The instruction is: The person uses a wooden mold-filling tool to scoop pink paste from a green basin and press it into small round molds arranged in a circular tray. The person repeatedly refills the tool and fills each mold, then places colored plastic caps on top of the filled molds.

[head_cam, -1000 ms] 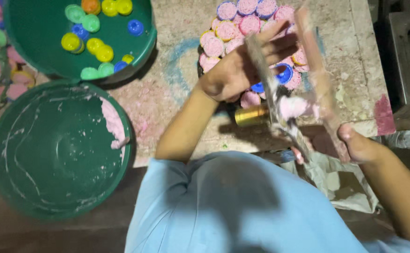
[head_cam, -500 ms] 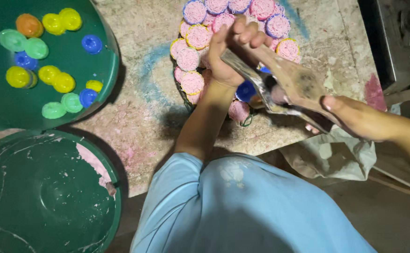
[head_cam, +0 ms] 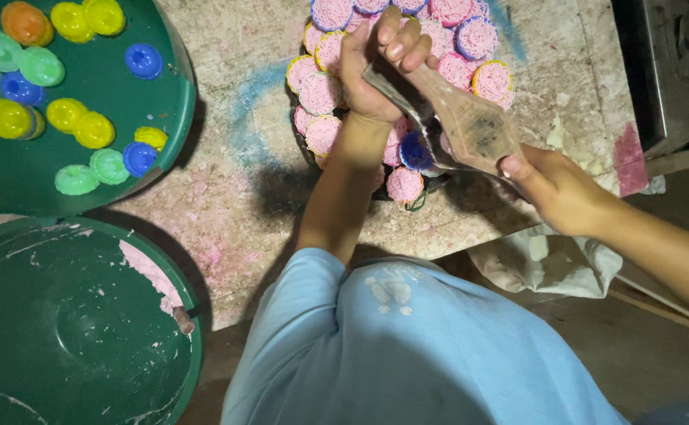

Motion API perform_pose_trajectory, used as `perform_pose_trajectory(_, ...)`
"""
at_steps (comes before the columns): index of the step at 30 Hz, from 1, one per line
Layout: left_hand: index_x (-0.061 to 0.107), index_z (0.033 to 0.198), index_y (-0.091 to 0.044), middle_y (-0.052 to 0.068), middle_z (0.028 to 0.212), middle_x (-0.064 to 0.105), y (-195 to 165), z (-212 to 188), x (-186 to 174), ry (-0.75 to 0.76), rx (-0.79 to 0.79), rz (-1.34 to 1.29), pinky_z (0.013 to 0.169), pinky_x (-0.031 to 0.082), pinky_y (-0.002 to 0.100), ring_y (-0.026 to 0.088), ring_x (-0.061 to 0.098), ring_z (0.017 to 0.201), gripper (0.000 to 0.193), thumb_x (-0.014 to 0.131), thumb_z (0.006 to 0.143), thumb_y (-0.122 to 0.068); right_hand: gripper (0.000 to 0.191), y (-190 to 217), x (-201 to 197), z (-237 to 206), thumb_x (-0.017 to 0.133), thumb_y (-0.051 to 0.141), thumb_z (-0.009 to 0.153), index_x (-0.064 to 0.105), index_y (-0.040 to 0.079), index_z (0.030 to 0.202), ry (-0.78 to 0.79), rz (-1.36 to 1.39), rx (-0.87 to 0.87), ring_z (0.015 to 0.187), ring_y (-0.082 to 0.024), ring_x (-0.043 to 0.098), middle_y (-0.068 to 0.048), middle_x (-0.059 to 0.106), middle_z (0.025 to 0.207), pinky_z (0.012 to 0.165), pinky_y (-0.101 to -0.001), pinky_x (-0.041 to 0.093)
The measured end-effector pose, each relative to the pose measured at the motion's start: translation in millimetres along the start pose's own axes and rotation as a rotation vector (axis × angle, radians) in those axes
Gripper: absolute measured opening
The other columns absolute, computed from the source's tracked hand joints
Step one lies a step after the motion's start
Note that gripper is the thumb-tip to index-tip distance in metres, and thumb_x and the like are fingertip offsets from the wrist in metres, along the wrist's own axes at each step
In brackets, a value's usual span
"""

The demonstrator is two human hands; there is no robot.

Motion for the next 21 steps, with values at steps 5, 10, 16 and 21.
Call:
perform_pose_trajectory(5,0.048,0.096,-0.016,-0.003,0.087,0.046,-13.6,-3.0,6.6,0.015,-0.016,0.057,0.097,0.054,0.037,0.013,0.050,0.085,0.029,0.044,0.106,-0.043,0.074,-1.1,19.3,3.2,0.029,0.063,0.100,0.065,0.000,0.116,0.070,0.108,0.122,0.070,-0.028,0.058,-0.016,0.060,0.073,0.065,-0.0437,0.049)
perform_pose_trajectory(10,0.050,0.094,-0.016,-0.005,0.085,0.047,2.3,-10.7,-3.6,-0.102,0.018,0.009,0.093,0.053,0.039,0.012,0.050,0.084,0.027,0.048,0.101,-0.043,0.077,-7.6,6.3,0.1,0.029,0.063,0.102,0.068,-0.002,0.105,0.085,0.024,0.157,0.070,-0.029,0.062,-0.016,0.064,0.074,0.068,-0.0453,0.050)
perform_pose_trajectory(16,0.049,0.093,-0.016,-0.004,0.081,0.046,-7.3,3.9,-12.3,-0.133,0.054,0.165,0.088,0.052,0.036,0.014,0.049,0.081,0.028,0.048,0.103,-0.043,0.074,10.7,-6.1,4.1,0.031,0.063,0.101,0.065,-0.001,0.114,-0.049,-0.052,0.028,0.076,-0.030,0.064,-0.018,0.065,0.079,0.074,-0.0467,0.049)
perform_pose_trajectory(21,0.048,0.093,-0.016,-0.004,0.082,0.045,-10.0,-0.3,-7.7,-0.146,0.010,0.122,0.084,0.050,0.033,0.013,0.048,0.080,0.030,0.046,0.104,-0.044,0.075,-2.5,10.5,4.1,0.028,0.059,0.103,0.068,-0.004,0.096,0.066,0.039,0.248,0.066,-0.040,0.063,-0.026,0.061,0.073,0.067,-0.0530,0.051)
Point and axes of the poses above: each hand's wrist, its own z-axis towards the middle knuckle, its own x-axis out of the palm, y = z × x, the point moved 7 cm from there along z, towards the middle knuckle
